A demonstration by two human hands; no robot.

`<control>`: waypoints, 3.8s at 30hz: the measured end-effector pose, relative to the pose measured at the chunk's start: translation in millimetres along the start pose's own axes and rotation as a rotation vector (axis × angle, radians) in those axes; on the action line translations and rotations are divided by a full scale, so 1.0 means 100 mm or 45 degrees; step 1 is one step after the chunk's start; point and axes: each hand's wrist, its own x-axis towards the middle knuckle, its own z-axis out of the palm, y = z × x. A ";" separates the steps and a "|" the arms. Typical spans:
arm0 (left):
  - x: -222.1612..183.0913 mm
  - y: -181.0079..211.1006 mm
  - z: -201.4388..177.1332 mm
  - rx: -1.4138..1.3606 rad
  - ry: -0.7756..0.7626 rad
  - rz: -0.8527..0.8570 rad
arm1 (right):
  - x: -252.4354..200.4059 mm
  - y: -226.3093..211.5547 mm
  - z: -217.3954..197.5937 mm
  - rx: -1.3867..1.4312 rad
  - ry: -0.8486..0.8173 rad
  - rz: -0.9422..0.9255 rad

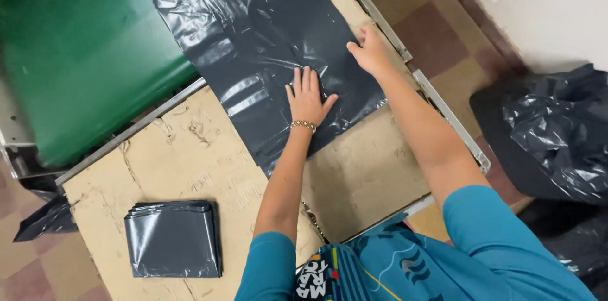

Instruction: Folding plastic bags from a production line and stacking them into a crate

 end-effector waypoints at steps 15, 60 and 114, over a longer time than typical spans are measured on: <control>-1.26 0.02 0.04 -0.019 0.186 0.033 | -0.39 -1.07 -0.37 0.021 -0.480 -0.089; -2.41 -2.56 -0.27 -2.425 0.108 -1.102 | -1.22 -1.42 -0.05 0.849 0.022 -0.165; -1.61 -0.91 0.39 -0.461 0.538 -0.044 | -0.37 -0.77 0.82 0.156 -0.225 -0.068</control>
